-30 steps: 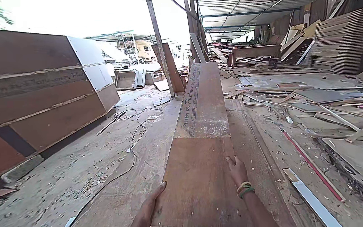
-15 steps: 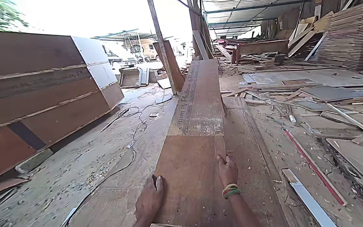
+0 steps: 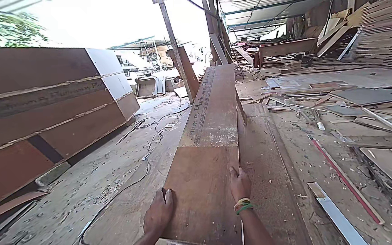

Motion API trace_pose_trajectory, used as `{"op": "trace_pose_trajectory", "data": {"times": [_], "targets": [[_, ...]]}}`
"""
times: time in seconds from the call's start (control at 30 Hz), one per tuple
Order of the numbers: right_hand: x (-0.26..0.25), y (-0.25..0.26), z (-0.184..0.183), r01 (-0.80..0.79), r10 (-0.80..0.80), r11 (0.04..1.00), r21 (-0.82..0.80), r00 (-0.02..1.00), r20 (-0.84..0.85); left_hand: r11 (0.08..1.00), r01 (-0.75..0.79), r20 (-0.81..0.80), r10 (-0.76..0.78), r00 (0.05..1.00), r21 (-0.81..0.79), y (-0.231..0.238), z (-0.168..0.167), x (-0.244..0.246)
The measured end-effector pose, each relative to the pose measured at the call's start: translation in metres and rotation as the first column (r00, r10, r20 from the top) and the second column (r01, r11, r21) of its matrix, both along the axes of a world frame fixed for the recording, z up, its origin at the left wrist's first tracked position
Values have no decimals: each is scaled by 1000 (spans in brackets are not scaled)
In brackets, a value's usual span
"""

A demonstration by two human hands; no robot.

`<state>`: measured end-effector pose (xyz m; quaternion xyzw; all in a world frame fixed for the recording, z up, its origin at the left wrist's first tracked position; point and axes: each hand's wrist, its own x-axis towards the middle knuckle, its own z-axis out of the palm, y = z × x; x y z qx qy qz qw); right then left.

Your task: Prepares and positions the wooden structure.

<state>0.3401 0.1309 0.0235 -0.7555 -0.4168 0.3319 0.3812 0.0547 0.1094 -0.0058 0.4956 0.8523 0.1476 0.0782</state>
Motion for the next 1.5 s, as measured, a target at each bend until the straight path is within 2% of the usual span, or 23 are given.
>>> {"op": "trace_pose_trajectory", "data": {"times": [0.27, 0.67, 1.13, 1.5], "targets": [[-1, 1, 1, -12, 12, 1000, -26, 1000, 13, 1000, -5, -17, 5, 1000, 3, -1, -1, 1], [-7, 3, 1, -41, 49, 998, -56, 989, 141, 1000, -3, 13, 3, 1000, 4, 0, -1, -1], [-9, 1, 2, -43, 50, 998, -47, 986, 161, 1000, 6, 28, -6, 1000, -17, 0, 2, -2], [-13, 2, 6, -47, 67, 994, -99, 976, 209, 1000, 8, 45, -7, 999, -20, -1, 5, -2]]}}
